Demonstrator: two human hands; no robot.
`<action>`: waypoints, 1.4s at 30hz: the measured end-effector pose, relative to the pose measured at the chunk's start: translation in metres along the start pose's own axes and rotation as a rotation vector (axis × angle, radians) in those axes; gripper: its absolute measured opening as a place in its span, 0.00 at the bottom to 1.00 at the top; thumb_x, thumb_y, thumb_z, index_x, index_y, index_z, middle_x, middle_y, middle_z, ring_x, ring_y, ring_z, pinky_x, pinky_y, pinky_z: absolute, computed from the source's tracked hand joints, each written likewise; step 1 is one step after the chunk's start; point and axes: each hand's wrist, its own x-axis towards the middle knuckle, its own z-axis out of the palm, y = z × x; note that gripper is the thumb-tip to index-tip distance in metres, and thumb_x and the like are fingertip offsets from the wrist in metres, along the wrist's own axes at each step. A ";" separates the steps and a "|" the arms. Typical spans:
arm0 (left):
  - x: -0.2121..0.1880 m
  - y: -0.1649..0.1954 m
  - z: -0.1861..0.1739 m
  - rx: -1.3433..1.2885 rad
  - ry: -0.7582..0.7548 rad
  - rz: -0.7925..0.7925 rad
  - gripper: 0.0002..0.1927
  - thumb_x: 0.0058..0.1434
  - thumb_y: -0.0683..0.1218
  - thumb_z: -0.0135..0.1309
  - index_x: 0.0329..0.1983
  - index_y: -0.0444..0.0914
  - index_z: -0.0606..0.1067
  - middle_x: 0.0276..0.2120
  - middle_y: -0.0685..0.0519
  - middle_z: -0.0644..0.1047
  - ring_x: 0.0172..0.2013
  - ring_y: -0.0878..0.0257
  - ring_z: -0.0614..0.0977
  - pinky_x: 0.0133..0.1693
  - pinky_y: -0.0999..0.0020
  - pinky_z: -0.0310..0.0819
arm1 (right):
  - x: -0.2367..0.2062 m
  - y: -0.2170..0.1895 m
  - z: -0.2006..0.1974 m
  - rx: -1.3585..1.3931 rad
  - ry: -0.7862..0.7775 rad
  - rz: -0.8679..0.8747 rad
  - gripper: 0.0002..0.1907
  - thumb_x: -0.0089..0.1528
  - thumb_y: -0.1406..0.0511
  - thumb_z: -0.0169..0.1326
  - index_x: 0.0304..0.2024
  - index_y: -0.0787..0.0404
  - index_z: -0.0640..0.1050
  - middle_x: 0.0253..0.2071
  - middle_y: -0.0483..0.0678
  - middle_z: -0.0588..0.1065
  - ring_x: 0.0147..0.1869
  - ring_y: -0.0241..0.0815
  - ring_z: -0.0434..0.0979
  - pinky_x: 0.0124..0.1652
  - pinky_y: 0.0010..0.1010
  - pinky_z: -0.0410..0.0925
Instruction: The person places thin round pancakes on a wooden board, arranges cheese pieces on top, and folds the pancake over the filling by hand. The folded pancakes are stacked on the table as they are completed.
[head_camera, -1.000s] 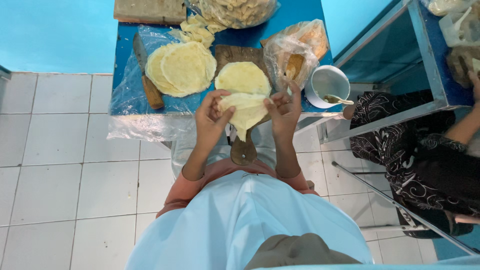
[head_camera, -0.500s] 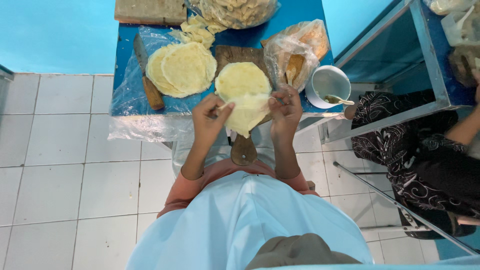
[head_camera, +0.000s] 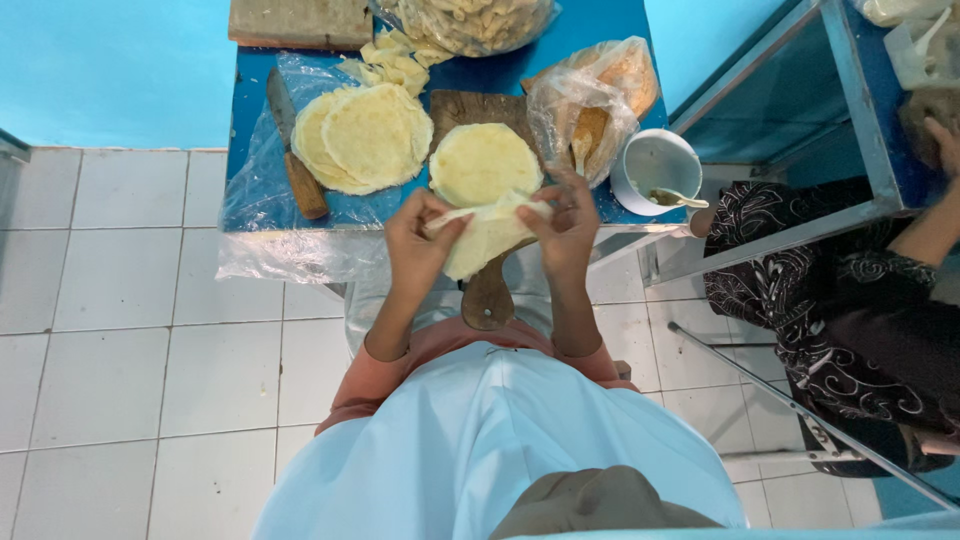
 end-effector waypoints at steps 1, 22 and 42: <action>0.001 -0.001 -0.003 -0.099 0.007 0.004 0.11 0.62 0.35 0.64 0.37 0.34 0.72 0.31 0.55 0.78 0.33 0.74 0.78 0.36 0.78 0.72 | 0.001 0.000 -0.003 -0.026 0.058 -0.011 0.35 0.58 0.78 0.67 0.65 0.64 0.69 0.45 0.47 0.74 0.51 0.35 0.74 0.45 0.25 0.75; 0.009 0.004 -0.015 0.193 0.065 0.118 0.12 0.61 0.39 0.67 0.31 0.29 0.74 0.23 0.58 0.66 0.26 0.73 0.62 0.27 0.73 0.56 | 0.007 -0.004 -0.027 0.045 0.189 0.069 0.24 0.61 0.79 0.62 0.59 0.65 0.72 0.46 0.51 0.80 0.43 0.35 0.80 0.38 0.26 0.74; -0.002 0.040 -0.076 -0.092 0.264 -0.017 0.03 0.68 0.39 0.61 0.39 0.33 0.80 0.28 0.64 0.75 0.28 0.80 0.69 0.30 0.80 0.58 | 0.080 -0.040 0.020 -0.205 -0.338 -0.046 0.23 0.65 0.78 0.60 0.62 0.63 0.73 0.62 0.49 0.72 0.55 0.37 0.77 0.51 0.29 0.75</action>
